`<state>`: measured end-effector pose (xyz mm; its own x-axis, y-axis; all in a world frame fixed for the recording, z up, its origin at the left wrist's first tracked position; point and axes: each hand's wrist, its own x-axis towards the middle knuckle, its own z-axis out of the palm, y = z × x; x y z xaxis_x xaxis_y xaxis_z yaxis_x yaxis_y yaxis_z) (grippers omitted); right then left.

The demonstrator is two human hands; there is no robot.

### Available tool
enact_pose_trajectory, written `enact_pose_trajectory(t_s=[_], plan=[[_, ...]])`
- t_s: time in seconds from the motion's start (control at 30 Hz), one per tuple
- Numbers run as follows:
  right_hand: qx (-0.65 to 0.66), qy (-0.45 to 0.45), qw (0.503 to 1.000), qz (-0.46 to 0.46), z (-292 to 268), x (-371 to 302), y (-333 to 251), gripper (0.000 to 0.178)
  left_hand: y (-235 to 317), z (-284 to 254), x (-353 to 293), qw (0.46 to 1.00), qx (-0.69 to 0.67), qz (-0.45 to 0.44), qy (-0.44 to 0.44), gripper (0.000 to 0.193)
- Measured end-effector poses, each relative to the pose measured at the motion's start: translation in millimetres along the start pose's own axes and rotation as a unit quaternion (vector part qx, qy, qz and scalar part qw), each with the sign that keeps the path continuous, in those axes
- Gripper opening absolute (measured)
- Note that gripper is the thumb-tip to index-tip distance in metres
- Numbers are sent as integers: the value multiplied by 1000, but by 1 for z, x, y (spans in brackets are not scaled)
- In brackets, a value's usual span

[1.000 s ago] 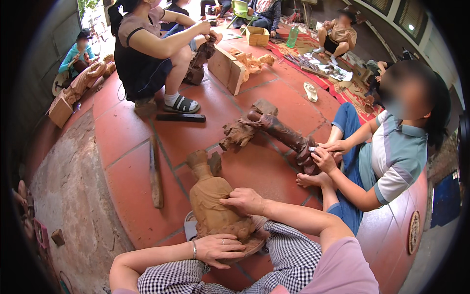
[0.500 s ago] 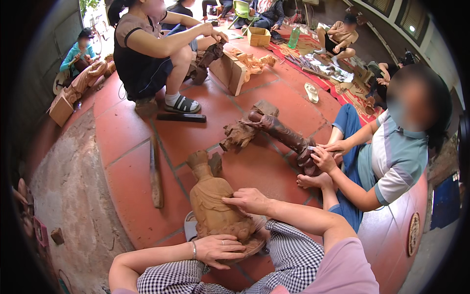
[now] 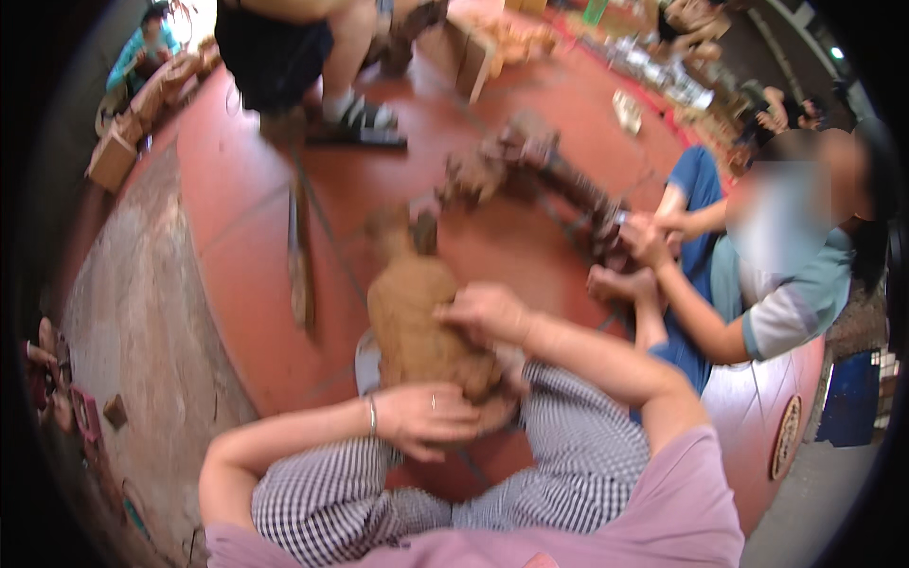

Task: The person carves a wooden sculpture by hand, shaping the base and details. They then use a rotary power tool to refine the carved sections, focusing on the lower part of the figure.

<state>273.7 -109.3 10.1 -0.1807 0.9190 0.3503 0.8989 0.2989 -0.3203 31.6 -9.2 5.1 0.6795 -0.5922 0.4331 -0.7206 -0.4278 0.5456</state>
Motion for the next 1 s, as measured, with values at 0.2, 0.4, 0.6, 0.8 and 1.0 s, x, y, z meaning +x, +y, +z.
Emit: enact_pose_trajectory(t_s=[0.2, 0.4, 0.6, 0.8, 1.0], plan=[[-3, -39, 995, 89, -15, -5, -10, 35, 7, 2, -9, 999, 44, -14, 4, 63], [34, -2, 996, 79, -5, 1, -14, 35, 7, 6, -7, 999, 38, -9, 5, 66], [19, -35, 996, 74, -6, -11, -13, 39, 6, 4, -8, 999, 47, -24, -10, 67], [25, -17, 996, 79, -16, 8, -21, 39, 6, 4, -7, 999, 31, -17, 1, 71], [41, -73, 992, 95, -3, -2, -20, 39, 5, 6, -8, 999, 34, -15, 3, 70]])
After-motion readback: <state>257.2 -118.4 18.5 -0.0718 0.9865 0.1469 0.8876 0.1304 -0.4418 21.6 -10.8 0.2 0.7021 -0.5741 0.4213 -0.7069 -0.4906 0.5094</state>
